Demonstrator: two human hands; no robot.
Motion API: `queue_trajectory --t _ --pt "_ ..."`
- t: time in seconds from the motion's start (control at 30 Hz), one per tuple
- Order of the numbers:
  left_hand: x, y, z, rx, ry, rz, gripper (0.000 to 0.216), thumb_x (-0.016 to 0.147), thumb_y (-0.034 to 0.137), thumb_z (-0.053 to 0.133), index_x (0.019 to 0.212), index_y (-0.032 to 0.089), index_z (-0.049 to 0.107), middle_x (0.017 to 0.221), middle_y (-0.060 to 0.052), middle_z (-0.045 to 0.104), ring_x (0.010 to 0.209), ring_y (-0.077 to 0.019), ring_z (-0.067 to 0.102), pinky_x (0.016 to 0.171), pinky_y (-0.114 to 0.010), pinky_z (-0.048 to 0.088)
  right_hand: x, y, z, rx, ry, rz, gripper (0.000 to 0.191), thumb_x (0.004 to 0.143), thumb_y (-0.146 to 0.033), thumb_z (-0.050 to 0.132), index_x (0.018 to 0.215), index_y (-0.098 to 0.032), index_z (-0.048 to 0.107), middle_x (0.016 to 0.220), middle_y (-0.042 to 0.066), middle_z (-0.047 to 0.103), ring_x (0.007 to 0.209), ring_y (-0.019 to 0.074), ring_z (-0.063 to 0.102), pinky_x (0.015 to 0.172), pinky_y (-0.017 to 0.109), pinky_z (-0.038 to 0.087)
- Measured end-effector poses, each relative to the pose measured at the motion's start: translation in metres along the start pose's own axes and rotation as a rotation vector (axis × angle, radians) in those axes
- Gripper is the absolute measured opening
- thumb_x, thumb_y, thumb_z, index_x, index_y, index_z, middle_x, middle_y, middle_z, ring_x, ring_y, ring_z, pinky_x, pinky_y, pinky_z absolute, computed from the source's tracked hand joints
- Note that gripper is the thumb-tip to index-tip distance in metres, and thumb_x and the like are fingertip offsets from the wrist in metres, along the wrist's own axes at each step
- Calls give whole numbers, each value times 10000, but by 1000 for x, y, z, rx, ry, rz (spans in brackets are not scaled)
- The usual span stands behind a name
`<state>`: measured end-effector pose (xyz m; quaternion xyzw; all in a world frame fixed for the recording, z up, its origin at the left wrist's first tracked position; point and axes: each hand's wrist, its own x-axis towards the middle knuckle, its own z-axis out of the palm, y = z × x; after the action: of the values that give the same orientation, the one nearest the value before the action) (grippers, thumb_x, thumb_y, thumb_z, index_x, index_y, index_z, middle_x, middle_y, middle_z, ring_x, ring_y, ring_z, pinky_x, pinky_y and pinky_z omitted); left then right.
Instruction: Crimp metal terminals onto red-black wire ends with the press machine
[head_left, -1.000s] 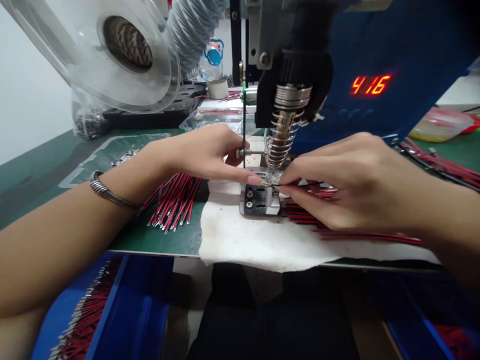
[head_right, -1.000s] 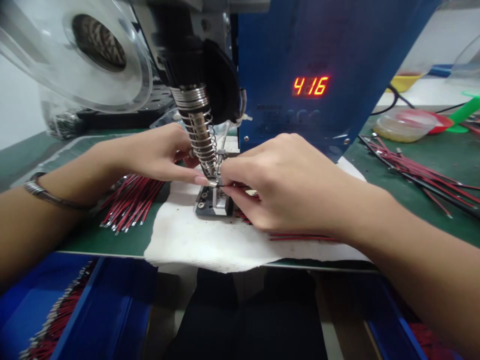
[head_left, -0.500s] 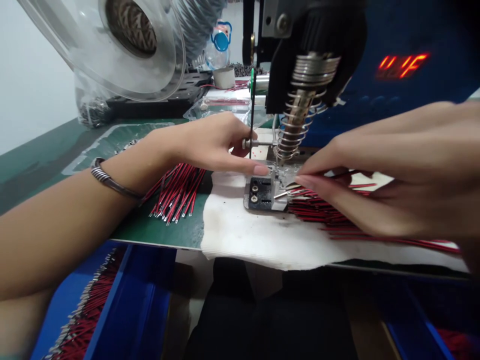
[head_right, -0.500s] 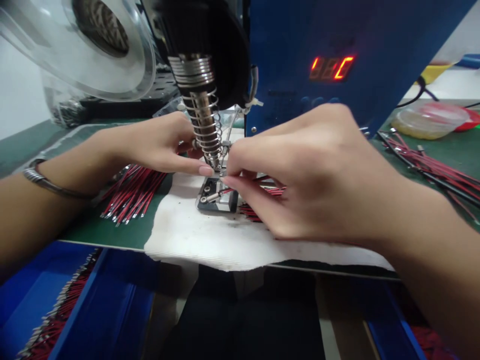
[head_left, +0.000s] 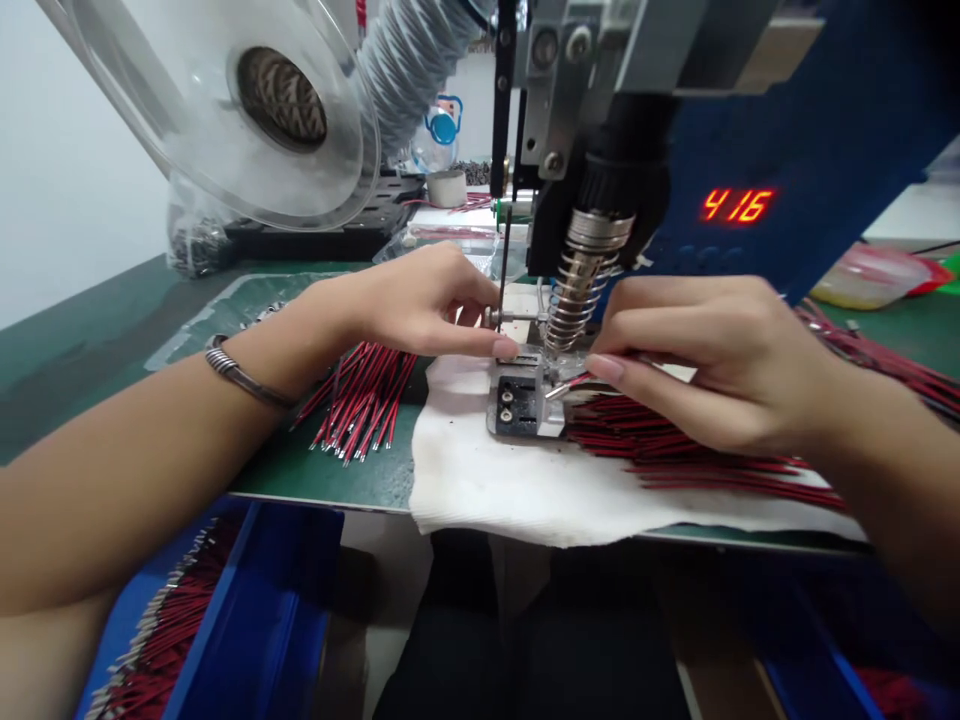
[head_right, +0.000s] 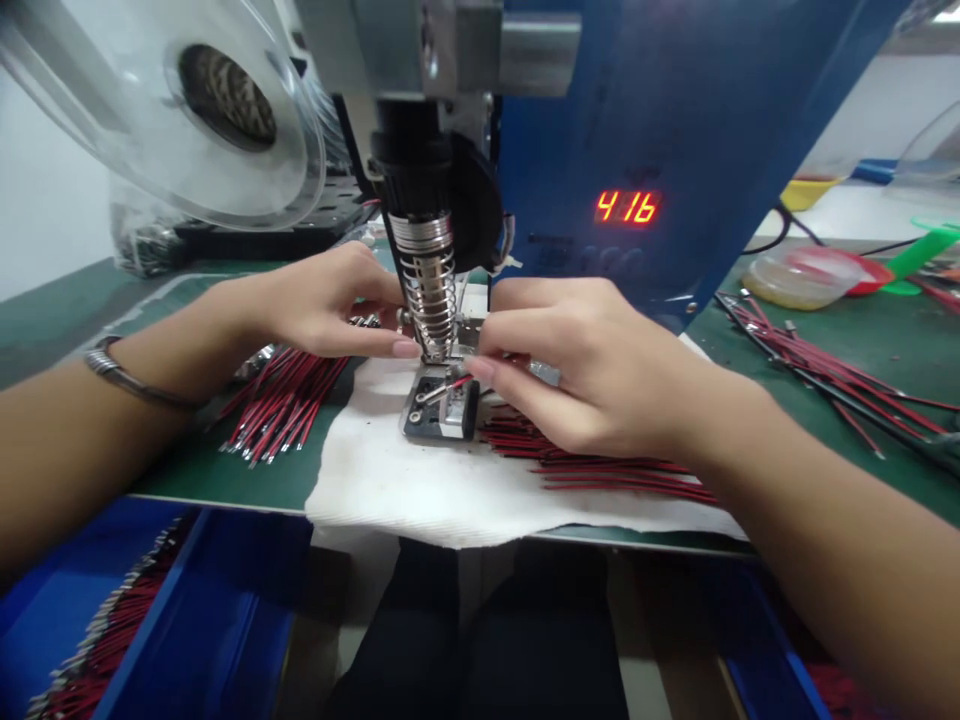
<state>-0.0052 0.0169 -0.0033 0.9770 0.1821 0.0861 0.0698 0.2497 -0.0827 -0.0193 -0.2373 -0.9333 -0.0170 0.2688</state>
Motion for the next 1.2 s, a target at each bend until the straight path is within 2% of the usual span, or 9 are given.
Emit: queue_trajectory --t 0.23,0.47,0.9,1.1,1.2 --pt "0 4 4 64 -2 10 488 871 620 588 687 169 615 635 -36 670 515 -121 526 530 -274 350 0 8 7 44 -42 3 161 985 -195 519 892 -145 641 779 36 589 654 118 513 600 262 366" --pt "-2 2 4 203 1 29 535 912 643 499 676 176 610 606 -54 667 487 -141 521 493 -297 301 1 10 13 36 -35 4 163 992 -184 527 883 -150 644 697 7 608 576 93 484 554 244 342" --pt "-3 2 4 203 0 8 516 880 639 522 664 177 605 601 -56 663 495 -153 531 507 -303 311 2 6 11 -18 -110 10 197 992 -194 530 909 -136 699 734 31 634 614 120 534 585 271 360" --pt "-2 1 4 239 8 18 535 870 665 538 643 183 595 568 -54 638 480 -153 510 503 -303 303 0 3 8 24 -146 46 185 950 -135 560 1033 -152 724 881 59 731 718 138 638 654 253 451" --pt "-2 1 5 261 9 22 540 870 670 533 650 182 605 564 -56 634 478 -154 508 503 -302 308 2 6 6 19 -143 48 179 935 -130 580 1034 -152 727 911 61 752 728 144 664 654 255 459"
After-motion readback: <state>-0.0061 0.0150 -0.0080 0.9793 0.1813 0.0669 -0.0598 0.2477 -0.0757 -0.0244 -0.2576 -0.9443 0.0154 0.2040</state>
